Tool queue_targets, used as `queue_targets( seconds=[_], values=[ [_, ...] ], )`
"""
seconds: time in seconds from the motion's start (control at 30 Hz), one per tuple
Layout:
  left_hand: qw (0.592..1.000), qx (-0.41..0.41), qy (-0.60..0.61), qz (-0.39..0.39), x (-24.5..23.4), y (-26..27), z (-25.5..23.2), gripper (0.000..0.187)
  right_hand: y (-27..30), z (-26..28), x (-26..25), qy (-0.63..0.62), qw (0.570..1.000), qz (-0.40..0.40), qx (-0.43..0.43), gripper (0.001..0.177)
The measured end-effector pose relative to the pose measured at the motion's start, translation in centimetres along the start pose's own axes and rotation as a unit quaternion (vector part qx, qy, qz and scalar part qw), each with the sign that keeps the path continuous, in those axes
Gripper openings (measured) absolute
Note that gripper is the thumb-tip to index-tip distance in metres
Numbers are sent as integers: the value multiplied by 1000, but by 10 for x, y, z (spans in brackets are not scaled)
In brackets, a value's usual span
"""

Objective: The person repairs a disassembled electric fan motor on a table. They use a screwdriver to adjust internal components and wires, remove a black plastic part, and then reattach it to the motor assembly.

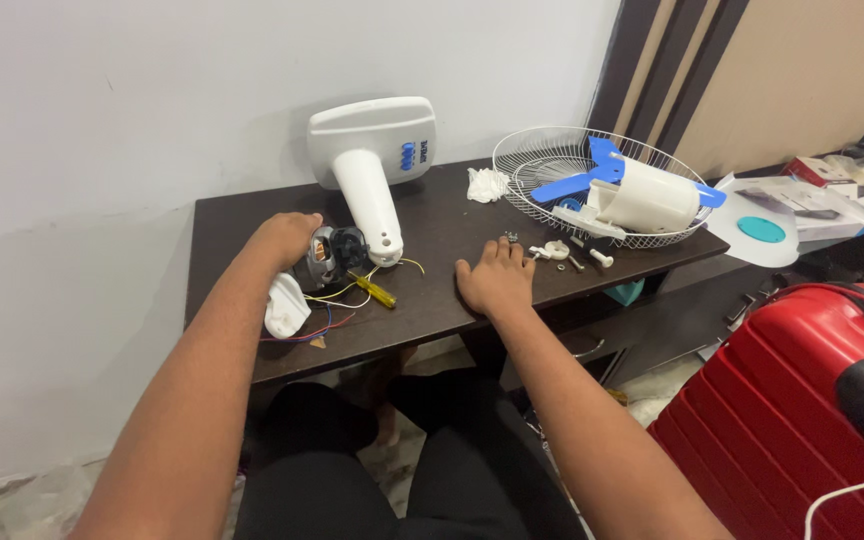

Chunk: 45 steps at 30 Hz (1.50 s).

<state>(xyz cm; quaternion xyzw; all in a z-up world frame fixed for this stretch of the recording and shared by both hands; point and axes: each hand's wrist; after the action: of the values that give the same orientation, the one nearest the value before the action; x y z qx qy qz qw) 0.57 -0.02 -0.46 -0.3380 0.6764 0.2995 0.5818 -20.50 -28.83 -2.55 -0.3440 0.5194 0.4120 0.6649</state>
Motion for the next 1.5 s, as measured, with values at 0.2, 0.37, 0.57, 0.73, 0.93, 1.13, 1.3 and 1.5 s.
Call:
queue_targets(
  seconds=[0.2, 0.37, 0.57, 0.73, 0.93, 1.13, 1.3, 1.5],
  values=[
    [998, 39, -44, -34, 2, 0, 1, 38, -1, -1, 4, 7, 1000, -16, -3, 78],
    [998, 33, -46, -28, 3, -9, 7, 36, -4, -3, 4, 6, 999, -30, -9, 77],
    [997, 36, -66, -27, 10, -11, 12, 34, 0, -4, 6, 10, 999, -34, -11, 77],
    [983, 20, 161, -90, 6, -33, 23, 42, -7, -5, 1, -7, 995, -87, -42, 79],
    [963, 177, -111, -169, 25, -52, 47, 31, -16, -19, 20, -26, 993, -102, -59, 71],
    [985, 106, -96, -92, 17, -35, 41, 25, -3, -17, 20, -42, 985, -144, -83, 59],
    [988, 96, -93, -81, 13, -30, 35, 25, -1, -16, 15, -83, 983, -143, -81, 43],
    [989, 83, -98, -77, 14, -33, 36, 28, 4, -15, 12, -94, 980, -150, -90, 40]
  ],
)
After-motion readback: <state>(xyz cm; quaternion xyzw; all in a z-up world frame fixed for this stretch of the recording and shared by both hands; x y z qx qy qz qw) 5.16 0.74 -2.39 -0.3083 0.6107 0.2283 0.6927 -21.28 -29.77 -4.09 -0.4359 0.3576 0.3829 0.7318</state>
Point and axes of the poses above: each hand's wrist, its own y-axis away from the middle knuckle, its own x-axis out of the palm, z = x × y, and after that the axes turned 15 degrees about z, right-handed
